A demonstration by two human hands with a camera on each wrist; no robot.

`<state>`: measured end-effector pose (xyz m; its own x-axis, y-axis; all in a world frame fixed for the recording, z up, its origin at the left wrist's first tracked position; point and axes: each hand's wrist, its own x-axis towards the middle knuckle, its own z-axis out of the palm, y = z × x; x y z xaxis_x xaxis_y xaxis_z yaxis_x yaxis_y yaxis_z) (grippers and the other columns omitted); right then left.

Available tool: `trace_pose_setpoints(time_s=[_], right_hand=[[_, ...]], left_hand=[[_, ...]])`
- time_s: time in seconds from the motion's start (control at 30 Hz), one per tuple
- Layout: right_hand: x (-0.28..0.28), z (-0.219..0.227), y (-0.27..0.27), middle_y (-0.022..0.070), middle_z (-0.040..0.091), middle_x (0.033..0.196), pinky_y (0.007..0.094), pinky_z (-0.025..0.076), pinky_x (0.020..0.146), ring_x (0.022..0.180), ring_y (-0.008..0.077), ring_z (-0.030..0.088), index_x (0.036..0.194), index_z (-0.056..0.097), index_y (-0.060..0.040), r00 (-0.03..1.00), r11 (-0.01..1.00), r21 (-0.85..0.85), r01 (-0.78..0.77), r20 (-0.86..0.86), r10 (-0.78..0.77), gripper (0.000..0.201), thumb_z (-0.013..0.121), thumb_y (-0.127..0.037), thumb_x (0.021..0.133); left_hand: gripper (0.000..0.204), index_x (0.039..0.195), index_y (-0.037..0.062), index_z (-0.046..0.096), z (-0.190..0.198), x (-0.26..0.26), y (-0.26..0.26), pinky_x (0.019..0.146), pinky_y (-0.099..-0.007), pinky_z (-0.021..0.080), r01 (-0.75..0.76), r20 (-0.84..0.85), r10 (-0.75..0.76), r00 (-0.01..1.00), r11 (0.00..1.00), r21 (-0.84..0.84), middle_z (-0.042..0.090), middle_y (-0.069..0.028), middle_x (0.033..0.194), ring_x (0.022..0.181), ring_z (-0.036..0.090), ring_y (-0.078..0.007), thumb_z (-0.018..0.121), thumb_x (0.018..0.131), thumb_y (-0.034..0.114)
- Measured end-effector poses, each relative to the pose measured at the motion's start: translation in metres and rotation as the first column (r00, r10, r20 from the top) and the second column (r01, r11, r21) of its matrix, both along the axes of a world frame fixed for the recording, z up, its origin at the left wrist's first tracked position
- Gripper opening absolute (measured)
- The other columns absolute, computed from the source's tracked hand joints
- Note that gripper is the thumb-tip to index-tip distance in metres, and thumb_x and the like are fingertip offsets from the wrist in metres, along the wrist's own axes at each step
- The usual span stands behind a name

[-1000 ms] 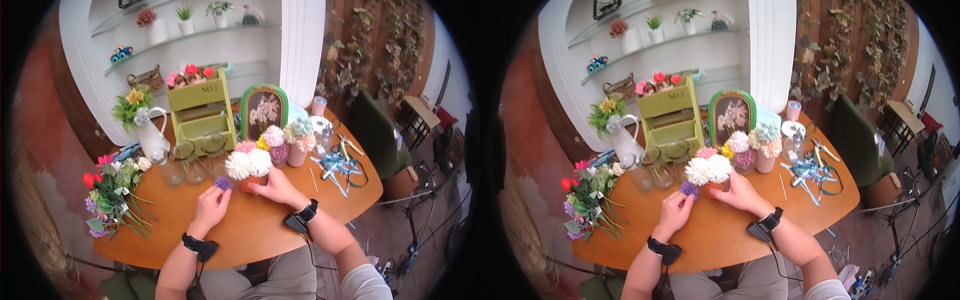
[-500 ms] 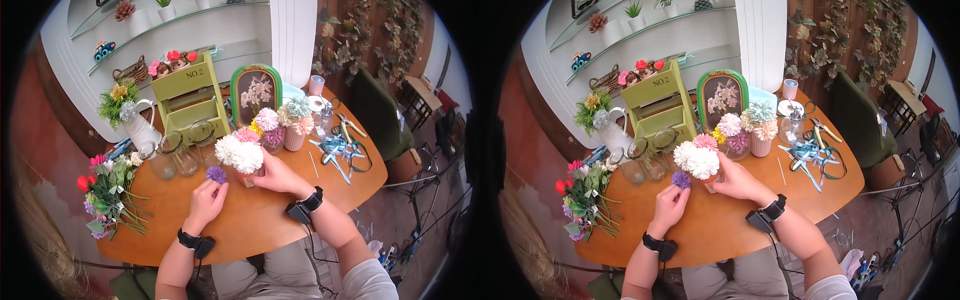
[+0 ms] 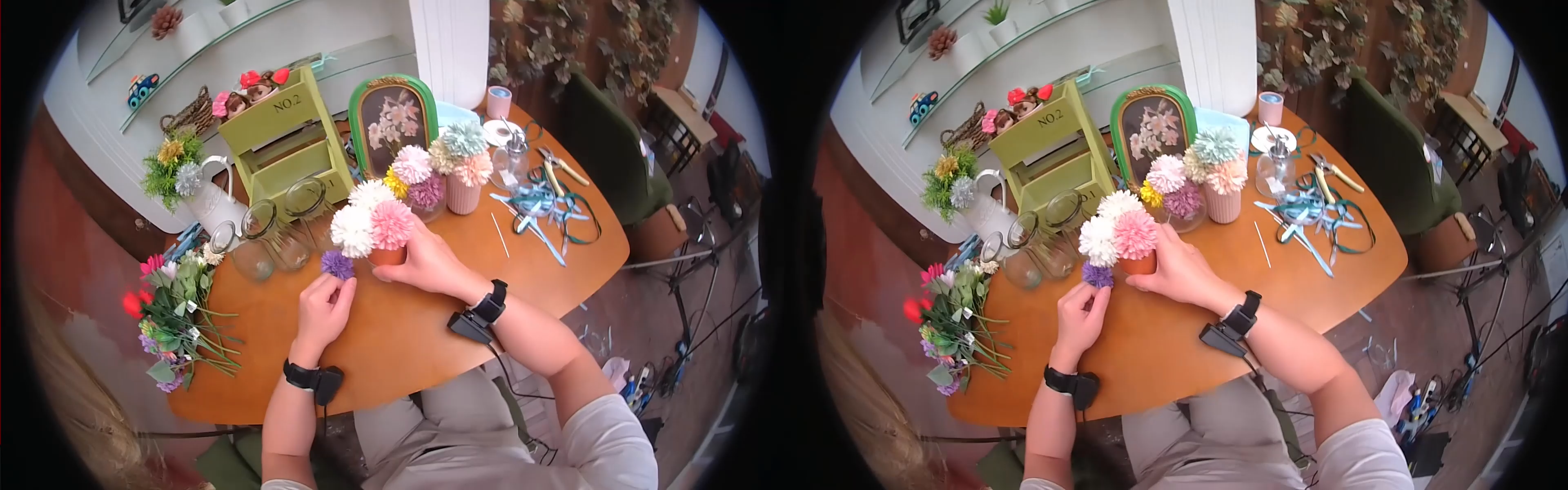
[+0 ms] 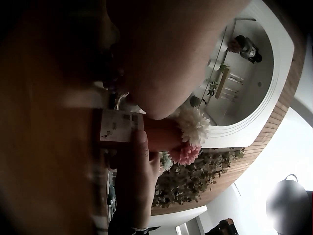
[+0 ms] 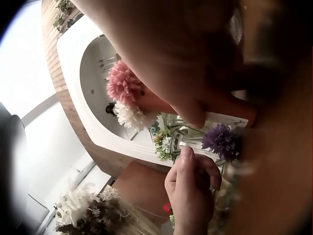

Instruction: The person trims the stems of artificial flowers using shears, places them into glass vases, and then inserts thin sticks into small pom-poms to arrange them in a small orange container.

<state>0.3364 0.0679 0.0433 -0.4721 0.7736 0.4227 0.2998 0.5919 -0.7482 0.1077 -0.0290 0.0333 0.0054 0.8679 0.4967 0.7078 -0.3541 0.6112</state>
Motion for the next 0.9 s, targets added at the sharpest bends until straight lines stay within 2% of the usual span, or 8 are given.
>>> trace_pose_setpoints(time_s=[0.1, 0.27, 0.33, 0.6, 0.63, 0.73, 0.77, 0.9], right_hand=[[-0.004, -0.004, -0.002, 0.0224, 0.056, 0.127, 0.0523, 0.055, 0.094, 0.113, 0.0476, 0.064, 0.142, 0.047, -0.0047, 0.999, 0.999, -0.013, 0.045, 0.031, -0.044, 0.083, 0.089, -0.04, 0.08], [-0.001, -0.002, 0.0, 0.0227, 0.056, 0.126, 0.0536, 0.055, 0.093, 0.111, 0.0488, 0.065, 0.143, 0.045, -0.0049, 0.998, 0.999, 0.027, 0.04, 0.042, -0.041, 0.085, 0.088, -0.043, 0.08], [0.0, -0.001, 0.0, 0.0224, 0.057, 0.125, 0.0534, 0.055, 0.093, 0.111, 0.0488, 0.065, 0.143, 0.045, -0.0051, 0.999, 0.999, -0.024, 0.026, 0.046, -0.025, 0.084, 0.087, -0.044, 0.081], [0.0, 0.008, -0.003, 0.0218, 0.056, 0.131, 0.052, 0.055, 0.095, 0.113, 0.0477, 0.065, 0.149, 0.045, -0.0085, 0.998, 0.999, -0.044, 0.015, 0.064, -0.012, 0.086, 0.086, -0.043, 0.083], [0.0, 0.001, 0.0, 0.0221, 0.055, 0.132, 0.0518, 0.055, 0.096, 0.114, 0.0473, 0.065, 0.152, 0.043, -0.009, 0.998, 0.999, 0.04, 0.019, 0.065, -0.022, 0.088, 0.086, -0.043, 0.083], [0.0, 0.01, -0.003, 0.0223, 0.055, 0.131, 0.0515, 0.055, 0.097, 0.116, 0.047, 0.064, 0.152, 0.043, -0.0087, 0.993, 0.995, -0.099, 0.016, 0.12, -0.004, 0.087, 0.085, -0.043, 0.084], [-0.001, 0.005, -0.001, 0.022, 0.055, 0.129, 0.0511, 0.055, 0.095, 0.114, 0.0469, 0.064, 0.151, 0.044, -0.0083, 0.995, 1.0, -0.021, 0.022, 0.093, -0.02, 0.085, 0.085, -0.043, 0.085], [-0.003, -0.004, 0.002, 0.0201, 0.055, 0.125, 0.0498, 0.056, 0.091, 0.105, 0.0439, 0.067, 0.146, 0.05, -0.0069, 0.998, 1.0, 0.002, 0.016, 0.062, -0.016, 0.077, 0.084, -0.041, 0.086]], left_hand=[[0.025, 0.077, -0.0025, 0.062, -0.002, -0.006, 0.002, 0.055, -0.0324, 0.041, 0.022, 0.084, -0.021, 0.996, 1.0, -0.016, 0.054, -0.0083, 0.068, 0.058, 0.051, -0.0159, 0.074, 0.096, 0.009], [0.025, 0.076, -0.0027, 0.062, -0.004, -0.011, 0.007, 0.054, -0.0309, 0.041, 0.021, 0.113, -0.02, 0.993, 1.0, -0.009, 0.055, -0.0074, 0.068, 0.057, 0.052, -0.0152, 0.074, 0.096, 0.008], [0.025, 0.076, -0.0025, 0.061, -0.004, -0.01, 0.004, 0.054, -0.0305, 0.041, 0.034, 0.123, -0.032, 0.992, 0.999, -0.013, 0.055, -0.0072, 0.068, 0.057, 0.052, -0.0144, 0.074, 0.095, 0.007], [0.024, 0.075, -0.0006, 0.062, 0.006, -0.009, 0.004, 0.051, -0.0322, 0.04, 0.077, 0.034, -0.079, 0.996, 0.996, 0.037, 0.054, -0.008, 0.068, 0.054, 0.051, -0.0193, 0.077, 0.092, 0.007], [0.023, 0.075, -0.0005, 0.062, 0.009, -0.007, 0.003, 0.051, -0.0326, 0.041, 0.081, 0.032, -0.082, 0.996, 0.996, 0.04, 0.054, -0.0082, 0.068, 0.053, 0.051, -0.0196, 0.077, 0.092, 0.007], [0.021, 0.075, 0.0, 0.063, 0.014, -0.005, 0.0, 0.05, -0.0337, 0.042, 0.094, 0.025, -0.096, 0.995, 0.994, 0.057, 0.055, -0.0084, 0.067, 0.053, 0.054, -0.0205, 0.078, 0.09, 0.005], [0.021, 0.075, 0.0001, 0.064, 0.016, -0.005, 0.0, 0.05, -0.0338, 0.042, 0.097, 0.018, -0.098, 0.995, 0.994, 0.058, 0.055, -0.0083, 0.067, 0.053, 0.055, -0.0207, 0.078, 0.089, 0.005], [0.018, 0.075, -0.0006, 0.064, 0.01, -0.006, 0.002, 0.05, -0.0317, 0.044, 0.117, 0.0, -0.117, 0.993, 0.992, 0.051, 0.06, -0.0088, 0.069, 0.054, 0.058, -0.0198, 0.077, 0.088, 0.001]])
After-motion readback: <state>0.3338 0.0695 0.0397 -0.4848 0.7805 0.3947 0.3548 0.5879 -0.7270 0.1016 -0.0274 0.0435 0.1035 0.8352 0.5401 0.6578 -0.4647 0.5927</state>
